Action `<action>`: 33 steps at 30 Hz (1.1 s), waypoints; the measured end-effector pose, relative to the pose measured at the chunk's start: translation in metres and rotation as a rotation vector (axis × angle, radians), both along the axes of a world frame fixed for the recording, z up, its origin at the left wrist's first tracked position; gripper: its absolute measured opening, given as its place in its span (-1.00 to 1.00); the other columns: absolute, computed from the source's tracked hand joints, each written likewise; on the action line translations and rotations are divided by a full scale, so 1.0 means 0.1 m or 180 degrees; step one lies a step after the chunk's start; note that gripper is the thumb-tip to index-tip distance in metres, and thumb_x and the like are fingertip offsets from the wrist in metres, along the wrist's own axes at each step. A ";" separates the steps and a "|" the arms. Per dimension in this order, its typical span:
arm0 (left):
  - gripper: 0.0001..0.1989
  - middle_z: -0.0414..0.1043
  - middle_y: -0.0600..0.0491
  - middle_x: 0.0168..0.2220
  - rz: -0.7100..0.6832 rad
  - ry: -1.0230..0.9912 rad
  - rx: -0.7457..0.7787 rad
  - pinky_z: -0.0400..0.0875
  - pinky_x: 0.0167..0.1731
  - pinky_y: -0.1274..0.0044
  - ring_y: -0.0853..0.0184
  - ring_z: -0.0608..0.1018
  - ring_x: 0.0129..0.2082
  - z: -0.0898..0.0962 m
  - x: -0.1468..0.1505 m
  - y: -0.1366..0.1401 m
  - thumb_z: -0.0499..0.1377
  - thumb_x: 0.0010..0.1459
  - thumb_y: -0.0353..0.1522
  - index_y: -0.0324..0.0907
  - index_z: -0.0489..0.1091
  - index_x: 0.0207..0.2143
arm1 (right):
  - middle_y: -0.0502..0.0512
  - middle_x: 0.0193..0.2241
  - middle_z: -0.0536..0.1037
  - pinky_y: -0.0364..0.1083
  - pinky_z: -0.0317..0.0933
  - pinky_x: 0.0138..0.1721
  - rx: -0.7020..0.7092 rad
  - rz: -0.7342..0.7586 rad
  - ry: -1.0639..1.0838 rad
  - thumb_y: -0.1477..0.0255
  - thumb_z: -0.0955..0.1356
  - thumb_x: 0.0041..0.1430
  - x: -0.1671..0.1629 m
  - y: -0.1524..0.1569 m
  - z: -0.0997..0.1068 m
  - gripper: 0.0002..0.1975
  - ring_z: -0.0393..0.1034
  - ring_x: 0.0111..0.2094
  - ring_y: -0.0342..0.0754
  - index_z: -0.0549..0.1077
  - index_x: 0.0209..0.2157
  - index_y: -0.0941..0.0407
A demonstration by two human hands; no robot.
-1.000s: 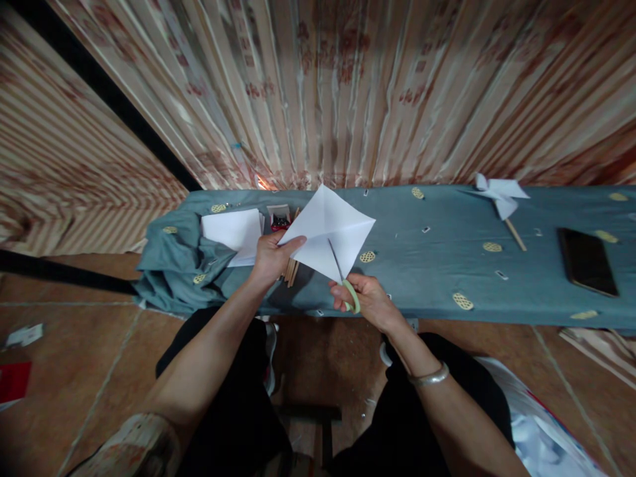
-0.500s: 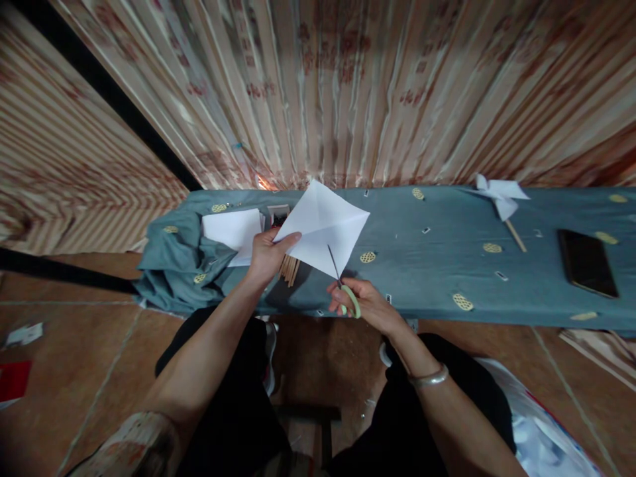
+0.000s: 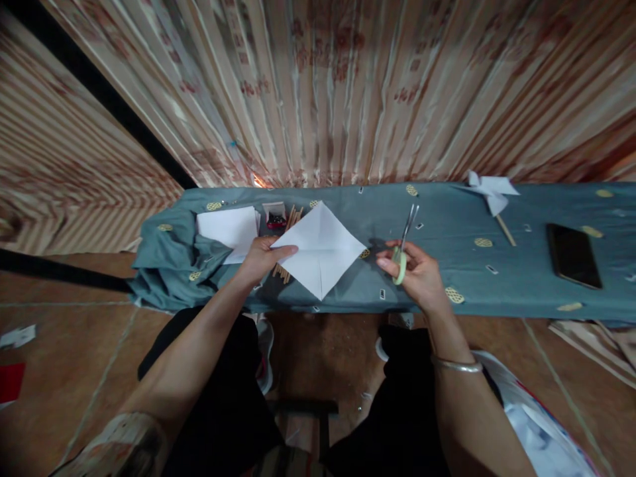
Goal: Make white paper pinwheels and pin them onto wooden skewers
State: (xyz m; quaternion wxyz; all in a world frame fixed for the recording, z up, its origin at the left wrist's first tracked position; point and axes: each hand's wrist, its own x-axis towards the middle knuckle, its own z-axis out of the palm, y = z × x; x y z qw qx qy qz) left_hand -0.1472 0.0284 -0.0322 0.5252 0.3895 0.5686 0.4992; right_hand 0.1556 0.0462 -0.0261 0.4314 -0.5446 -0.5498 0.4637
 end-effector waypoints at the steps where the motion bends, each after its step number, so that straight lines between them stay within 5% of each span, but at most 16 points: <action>1: -0.67 0.45 0.10 -0.62 -0.0176 0.0022 -0.0049 0.27 -0.62 0.59 0.42 0.41 -0.63 -0.02 0.02 -0.01 0.44 -0.34 -0.22 -0.27 0.56 -0.53 | 0.07 -0.34 0.63 -0.05 0.36 -0.31 0.0079 -0.0005 -0.0034 0.09 0.59 -0.30 -0.03 0.00 0.00 -0.43 0.50 -0.33 0.01 0.50 -0.22 0.03; 7: -0.71 0.40 0.11 -0.68 -0.0849 0.0296 -0.0161 0.14 -0.71 0.64 0.48 0.33 -0.69 -0.14 0.11 -0.02 0.43 -0.30 -0.21 -0.25 0.52 -0.61 | 0.03 -0.40 0.62 -0.07 0.35 -0.37 -0.0060 0.0548 -0.0099 0.14 0.60 -0.35 -0.20 -0.04 -0.04 -0.43 0.47 -0.41 -0.04 0.50 -0.26 0.07; 11: -0.63 0.48 0.07 -0.58 -0.0688 0.0133 -0.0244 0.27 -0.61 0.61 0.43 0.42 -0.62 -0.16 0.14 0.00 0.46 -0.31 -0.21 -0.27 0.57 -0.45 | -0.04 -0.51 0.56 -0.10 0.29 -0.45 -0.0247 0.0602 -0.0035 0.16 0.60 -0.38 -0.27 -0.04 -0.09 -0.45 0.39 -0.52 -0.11 0.49 -0.30 0.07; 16: -0.36 0.59 -0.05 -0.21 0.0061 -0.0968 0.0025 0.47 -0.32 0.50 0.26 0.61 -0.30 -0.06 0.22 0.06 0.36 -0.13 0.02 -0.17 0.49 -0.06 | -0.10 -0.56 0.49 -0.10 0.26 -0.45 -0.0015 0.0018 0.0148 0.15 0.57 -0.35 -0.35 0.03 -0.12 -0.48 0.33 -0.54 -0.12 0.42 -0.33 0.04; 20: -0.31 0.48 -0.19 0.06 -0.0120 -0.1665 -0.0085 0.46 -0.06 0.34 0.10 0.56 0.02 -0.01 0.38 0.02 0.14 0.08 0.14 -0.18 0.40 0.05 | -0.11 -0.55 0.46 -0.11 0.25 -0.43 0.0230 -0.0549 0.0284 0.13 0.55 -0.29 -0.45 0.11 -0.12 -0.50 0.32 -0.52 -0.12 0.39 -0.31 0.04; 24: -0.28 0.41 -0.21 0.14 -0.0413 -0.1518 -0.0030 0.39 0.04 0.27 0.03 0.49 0.12 -0.03 0.62 -0.03 0.34 -0.02 -0.07 -0.17 0.32 0.15 | -0.15 -0.62 0.37 -0.12 0.20 -0.43 0.0428 -0.0666 0.0182 0.14 0.51 -0.19 -0.56 0.16 -0.14 -0.55 0.27 -0.54 -0.13 0.37 -0.29 0.04; 28: -0.33 0.53 -0.14 -0.02 -0.0542 -0.1237 0.0203 0.38 0.05 0.33 0.09 0.53 0.04 -0.06 0.83 -0.01 0.47 -0.23 -0.24 -0.22 0.42 -0.02 | -0.10 -0.54 0.45 -0.10 0.23 -0.36 0.0521 -0.0604 -0.0193 0.20 0.49 -0.13 -0.69 0.16 -0.17 -0.58 0.34 -0.48 -0.09 0.42 -0.23 0.06; 33: -0.49 0.60 -0.07 -0.16 0.0149 -0.1207 0.0447 0.40 0.00 0.37 0.17 0.58 -0.09 -0.13 0.91 0.11 0.47 -0.27 -0.27 -0.24 0.46 -0.22 | -0.12 -0.57 0.45 -0.13 0.19 -0.43 0.0502 -0.0551 -0.0075 0.19 0.49 -0.15 -0.83 0.17 -0.16 -0.59 0.28 -0.54 -0.14 0.42 -0.26 0.08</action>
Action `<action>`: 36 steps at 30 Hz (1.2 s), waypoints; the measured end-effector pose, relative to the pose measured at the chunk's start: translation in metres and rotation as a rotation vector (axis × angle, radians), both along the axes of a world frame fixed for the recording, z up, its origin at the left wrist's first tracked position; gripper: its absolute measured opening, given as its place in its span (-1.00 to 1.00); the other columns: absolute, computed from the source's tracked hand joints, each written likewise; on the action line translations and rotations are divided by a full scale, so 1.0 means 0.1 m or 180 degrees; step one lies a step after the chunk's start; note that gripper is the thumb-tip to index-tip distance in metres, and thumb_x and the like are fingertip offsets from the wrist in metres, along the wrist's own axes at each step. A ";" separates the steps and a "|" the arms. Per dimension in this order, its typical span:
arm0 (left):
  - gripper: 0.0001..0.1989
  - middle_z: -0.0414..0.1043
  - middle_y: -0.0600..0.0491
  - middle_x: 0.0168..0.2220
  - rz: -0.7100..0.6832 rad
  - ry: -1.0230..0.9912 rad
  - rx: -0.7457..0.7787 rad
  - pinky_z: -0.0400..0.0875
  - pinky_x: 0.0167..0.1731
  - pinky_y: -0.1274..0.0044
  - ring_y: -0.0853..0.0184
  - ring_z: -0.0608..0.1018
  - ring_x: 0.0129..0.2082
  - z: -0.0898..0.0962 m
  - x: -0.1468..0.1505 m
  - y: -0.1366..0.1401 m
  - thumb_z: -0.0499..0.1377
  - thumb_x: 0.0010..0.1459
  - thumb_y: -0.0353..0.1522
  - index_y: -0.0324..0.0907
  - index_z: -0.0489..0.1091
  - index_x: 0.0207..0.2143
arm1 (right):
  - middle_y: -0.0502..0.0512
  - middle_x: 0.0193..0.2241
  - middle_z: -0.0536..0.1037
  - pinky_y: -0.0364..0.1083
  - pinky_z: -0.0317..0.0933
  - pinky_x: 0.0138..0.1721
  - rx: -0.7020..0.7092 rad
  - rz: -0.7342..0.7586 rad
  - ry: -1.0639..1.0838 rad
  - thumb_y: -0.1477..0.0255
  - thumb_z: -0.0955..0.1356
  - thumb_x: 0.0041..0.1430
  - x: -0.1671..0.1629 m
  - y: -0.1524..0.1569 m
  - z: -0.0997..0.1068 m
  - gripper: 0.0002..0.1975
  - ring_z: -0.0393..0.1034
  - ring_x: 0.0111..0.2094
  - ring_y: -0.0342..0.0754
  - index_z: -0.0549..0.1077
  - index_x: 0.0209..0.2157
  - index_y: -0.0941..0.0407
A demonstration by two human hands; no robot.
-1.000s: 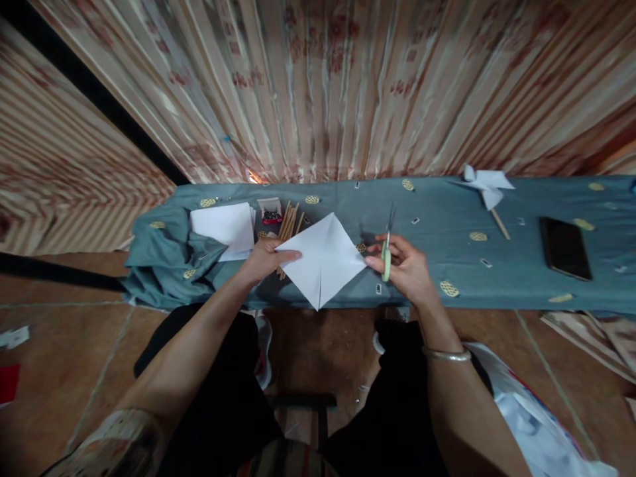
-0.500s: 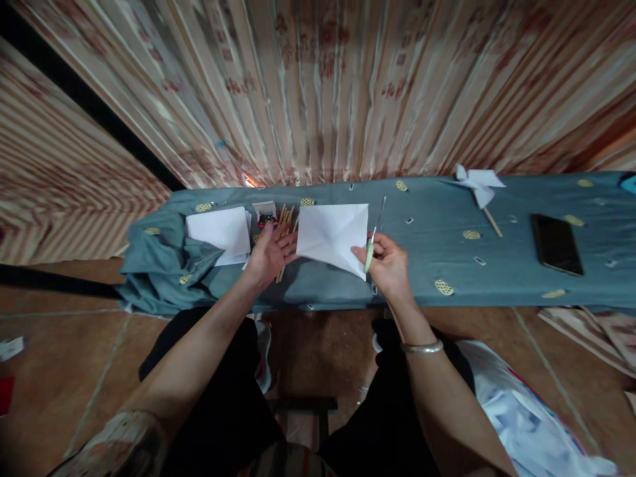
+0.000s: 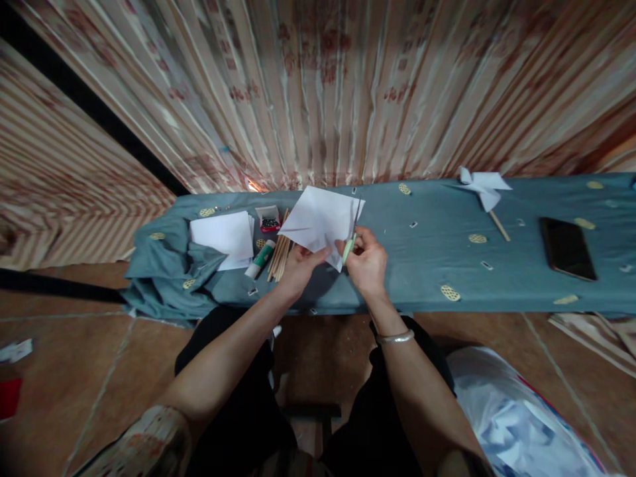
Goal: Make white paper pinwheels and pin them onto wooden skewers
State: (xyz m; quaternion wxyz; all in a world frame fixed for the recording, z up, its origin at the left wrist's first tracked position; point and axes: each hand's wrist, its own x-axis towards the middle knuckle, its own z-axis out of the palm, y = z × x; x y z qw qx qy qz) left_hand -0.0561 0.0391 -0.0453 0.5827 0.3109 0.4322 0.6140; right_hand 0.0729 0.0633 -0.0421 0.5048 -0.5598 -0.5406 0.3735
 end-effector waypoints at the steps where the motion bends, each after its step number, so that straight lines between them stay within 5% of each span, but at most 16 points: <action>1: -0.52 0.60 -0.05 -0.19 0.0090 0.0010 0.0002 0.41 -0.02 0.37 0.18 0.59 -0.13 -0.02 -0.01 0.02 0.46 -0.27 -0.27 -0.23 0.46 -0.24 | -0.14 -0.60 0.42 -0.14 0.17 -0.46 -0.0018 0.0007 0.0156 0.18 0.50 -0.19 -0.02 0.01 0.01 -0.57 0.24 -0.56 -0.15 0.41 -0.29 0.08; 11: -0.69 0.60 -0.05 -0.27 0.0546 0.0813 0.0248 0.49 -0.17 0.36 0.17 0.60 -0.26 0.05 -0.17 0.08 0.40 -0.20 -0.36 -0.22 0.50 -0.32 | -0.19 -0.67 0.33 -0.19 0.09 -0.57 -0.0305 0.0475 0.0840 0.12 0.56 -0.32 -0.02 -0.07 0.06 -0.52 0.17 -0.61 -0.21 0.40 -0.41 0.08; 20: -0.68 0.61 -0.03 -0.32 0.1113 0.0694 0.0332 0.51 -0.18 0.38 0.21 0.61 -0.31 0.07 -0.45 0.27 0.40 -0.25 -0.32 -0.26 0.50 -0.38 | 0.06 -0.38 0.59 -0.13 0.24 -0.42 -0.0926 0.1779 0.0147 0.03 0.47 -0.06 0.06 -0.47 -0.02 -0.49 0.40 -0.42 -0.10 0.46 -0.18 0.09; 24: -0.70 0.61 -0.03 -0.31 0.1149 0.0786 0.0450 0.52 -0.23 0.41 0.25 0.60 -0.34 0.10 -0.49 0.28 0.39 -0.24 -0.31 -0.25 0.51 -0.40 | 0.06 -0.43 0.58 -0.12 0.27 -0.39 -0.1284 0.2194 -0.0067 -0.03 0.42 0.00 0.02 -0.62 -0.09 -0.49 0.45 -0.39 -0.06 0.48 -0.20 0.10; 36: -0.74 0.60 0.00 -0.36 0.1026 0.1268 0.0648 0.51 -0.24 0.43 0.26 0.59 -0.35 0.05 -0.40 0.28 0.39 -0.20 -0.33 -0.24 0.51 -0.40 | 0.07 -0.47 0.57 -0.16 0.29 -0.50 -0.1480 0.2253 0.0397 -0.12 0.42 -0.06 -0.05 -0.53 -0.03 -0.42 0.45 -0.47 -0.10 0.46 -0.27 0.12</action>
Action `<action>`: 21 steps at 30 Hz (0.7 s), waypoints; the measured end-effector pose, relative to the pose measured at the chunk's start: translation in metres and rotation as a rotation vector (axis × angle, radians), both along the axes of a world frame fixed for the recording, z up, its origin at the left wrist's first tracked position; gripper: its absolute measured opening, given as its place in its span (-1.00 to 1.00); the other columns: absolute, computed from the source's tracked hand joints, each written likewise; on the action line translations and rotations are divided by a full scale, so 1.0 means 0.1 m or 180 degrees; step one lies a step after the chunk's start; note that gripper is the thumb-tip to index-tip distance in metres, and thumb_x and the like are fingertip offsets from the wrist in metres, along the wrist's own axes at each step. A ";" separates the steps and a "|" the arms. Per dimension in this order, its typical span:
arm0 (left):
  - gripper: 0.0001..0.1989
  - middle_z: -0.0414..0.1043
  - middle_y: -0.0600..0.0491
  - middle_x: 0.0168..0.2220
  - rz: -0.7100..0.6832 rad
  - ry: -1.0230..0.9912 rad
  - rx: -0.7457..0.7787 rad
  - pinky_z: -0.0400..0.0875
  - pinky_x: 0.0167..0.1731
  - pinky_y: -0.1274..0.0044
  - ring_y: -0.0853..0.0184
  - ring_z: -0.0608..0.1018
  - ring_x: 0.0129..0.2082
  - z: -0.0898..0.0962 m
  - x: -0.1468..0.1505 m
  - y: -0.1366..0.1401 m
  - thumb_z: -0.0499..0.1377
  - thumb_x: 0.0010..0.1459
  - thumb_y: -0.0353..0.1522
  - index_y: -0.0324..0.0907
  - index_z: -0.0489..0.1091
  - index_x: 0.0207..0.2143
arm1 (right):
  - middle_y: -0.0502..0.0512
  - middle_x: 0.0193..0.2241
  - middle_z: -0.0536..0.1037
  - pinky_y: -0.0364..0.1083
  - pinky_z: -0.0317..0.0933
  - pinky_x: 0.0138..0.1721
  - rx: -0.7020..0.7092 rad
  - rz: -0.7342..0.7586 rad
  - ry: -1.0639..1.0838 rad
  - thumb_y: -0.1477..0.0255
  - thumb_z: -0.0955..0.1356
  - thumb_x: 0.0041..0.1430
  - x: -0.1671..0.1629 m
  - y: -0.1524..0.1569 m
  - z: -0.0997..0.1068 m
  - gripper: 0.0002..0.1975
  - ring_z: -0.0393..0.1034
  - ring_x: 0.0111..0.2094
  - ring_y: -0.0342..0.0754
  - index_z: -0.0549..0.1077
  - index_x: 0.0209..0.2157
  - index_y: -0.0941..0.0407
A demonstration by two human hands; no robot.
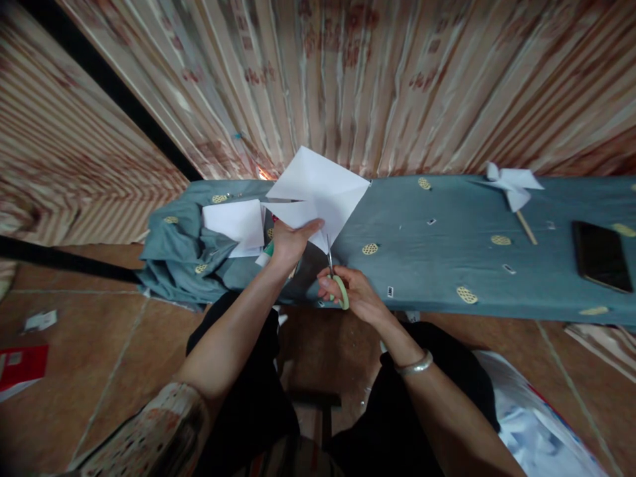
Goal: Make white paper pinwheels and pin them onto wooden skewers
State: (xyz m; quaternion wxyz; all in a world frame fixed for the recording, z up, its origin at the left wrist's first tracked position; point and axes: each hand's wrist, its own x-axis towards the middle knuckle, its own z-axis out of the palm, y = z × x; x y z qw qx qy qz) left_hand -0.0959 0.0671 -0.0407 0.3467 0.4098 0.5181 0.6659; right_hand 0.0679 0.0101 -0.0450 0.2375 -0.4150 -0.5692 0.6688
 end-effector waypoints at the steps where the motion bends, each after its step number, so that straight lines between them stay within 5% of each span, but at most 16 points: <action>1: -0.75 0.60 -0.01 -0.36 -0.0009 0.0010 -0.0004 0.51 -0.24 0.43 0.26 0.59 -0.36 0.00 0.00 0.00 0.39 -0.19 -0.33 -0.24 0.51 -0.40 | 0.07 -0.47 0.57 -0.16 0.29 -0.50 -0.0012 0.0011 -0.0005 -0.12 0.42 -0.07 0.00 0.00 0.00 -0.42 0.45 -0.47 -0.10 0.46 -0.27 0.12; 21: -0.71 0.60 -0.03 -0.24 -0.0156 0.0078 -0.0111 0.50 -0.10 0.34 0.16 0.61 -0.19 -0.11 0.01 -0.02 0.41 -0.15 -0.31 -0.20 0.49 -0.34 | 0.07 -0.50 0.58 -0.16 0.30 -0.49 0.0085 -0.0073 -0.0097 -0.10 0.42 -0.06 0.00 0.00 0.02 -0.44 0.46 -0.48 -0.10 0.48 -0.30 0.12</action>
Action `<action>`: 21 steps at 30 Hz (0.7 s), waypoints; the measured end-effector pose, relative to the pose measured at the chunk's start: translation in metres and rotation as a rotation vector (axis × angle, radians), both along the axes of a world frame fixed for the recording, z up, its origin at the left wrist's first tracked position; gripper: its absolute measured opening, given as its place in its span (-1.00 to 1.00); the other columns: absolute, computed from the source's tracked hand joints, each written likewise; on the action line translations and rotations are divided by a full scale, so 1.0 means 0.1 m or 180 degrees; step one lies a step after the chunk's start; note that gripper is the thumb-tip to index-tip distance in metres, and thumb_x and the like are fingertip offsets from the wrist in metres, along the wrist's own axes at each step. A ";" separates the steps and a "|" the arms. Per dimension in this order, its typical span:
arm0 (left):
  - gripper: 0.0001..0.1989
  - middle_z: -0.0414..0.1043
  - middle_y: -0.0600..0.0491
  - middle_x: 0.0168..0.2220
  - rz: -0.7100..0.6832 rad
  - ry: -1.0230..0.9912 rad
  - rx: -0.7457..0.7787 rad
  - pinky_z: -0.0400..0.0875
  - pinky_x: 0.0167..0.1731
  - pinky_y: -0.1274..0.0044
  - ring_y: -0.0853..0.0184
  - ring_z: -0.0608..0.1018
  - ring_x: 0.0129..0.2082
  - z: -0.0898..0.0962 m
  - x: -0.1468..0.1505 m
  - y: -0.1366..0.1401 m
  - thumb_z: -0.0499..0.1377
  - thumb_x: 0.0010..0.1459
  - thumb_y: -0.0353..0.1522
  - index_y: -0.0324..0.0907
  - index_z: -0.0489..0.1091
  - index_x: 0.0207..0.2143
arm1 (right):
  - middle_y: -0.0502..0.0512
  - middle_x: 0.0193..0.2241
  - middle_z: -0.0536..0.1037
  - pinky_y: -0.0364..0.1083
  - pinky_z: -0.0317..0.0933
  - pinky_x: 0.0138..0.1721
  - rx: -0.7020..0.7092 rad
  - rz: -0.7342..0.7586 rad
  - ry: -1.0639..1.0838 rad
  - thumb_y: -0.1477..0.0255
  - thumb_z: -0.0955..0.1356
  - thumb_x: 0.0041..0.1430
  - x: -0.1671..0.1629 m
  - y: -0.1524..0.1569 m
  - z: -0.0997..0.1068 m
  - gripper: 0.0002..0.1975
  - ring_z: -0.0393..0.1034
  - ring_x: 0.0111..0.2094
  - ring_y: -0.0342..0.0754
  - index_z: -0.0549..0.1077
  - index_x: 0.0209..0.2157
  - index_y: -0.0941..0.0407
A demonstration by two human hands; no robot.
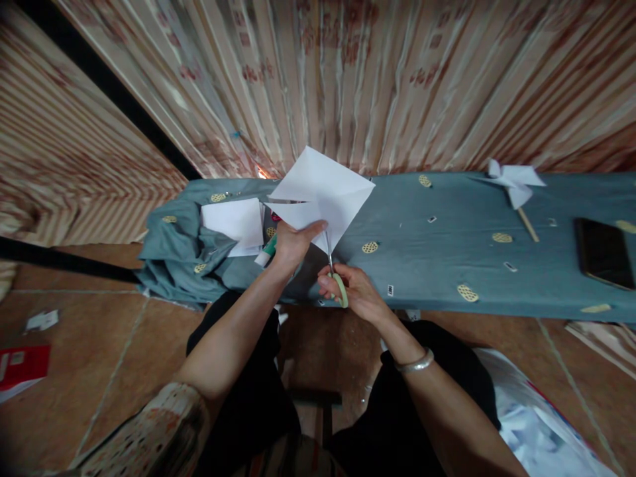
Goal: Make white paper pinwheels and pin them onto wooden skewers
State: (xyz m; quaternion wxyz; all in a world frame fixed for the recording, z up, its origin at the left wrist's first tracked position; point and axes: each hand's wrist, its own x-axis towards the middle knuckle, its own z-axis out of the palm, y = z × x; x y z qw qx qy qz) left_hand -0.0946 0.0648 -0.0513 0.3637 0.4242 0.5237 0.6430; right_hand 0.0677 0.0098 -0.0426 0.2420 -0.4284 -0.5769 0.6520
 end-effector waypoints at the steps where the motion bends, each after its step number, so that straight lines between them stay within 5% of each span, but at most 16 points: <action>1: -0.72 0.60 -0.03 -0.25 -0.0003 0.0001 -0.0006 0.50 -0.11 0.34 0.17 0.61 -0.20 0.01 0.00 -0.01 0.41 -0.15 -0.32 -0.20 0.49 -0.34 | 0.07 -0.50 0.58 -0.16 0.30 -0.49 0.0000 -0.0001 0.0000 -0.10 0.43 -0.06 0.00 0.00 0.00 -0.44 0.46 -0.48 -0.11 0.48 -0.30 0.12; 21: -0.73 0.61 -0.03 -0.23 -0.0015 0.0020 0.0106 0.51 -0.12 0.36 0.19 0.62 -0.21 0.02 0.01 -0.01 0.40 -0.13 -0.31 -0.20 0.49 -0.34 | 0.06 -0.48 0.57 -0.15 0.32 -0.47 -0.0022 0.0010 -0.0021 -0.11 0.44 -0.09 0.00 0.01 0.02 -0.43 0.47 -0.46 -0.10 0.48 -0.30 0.11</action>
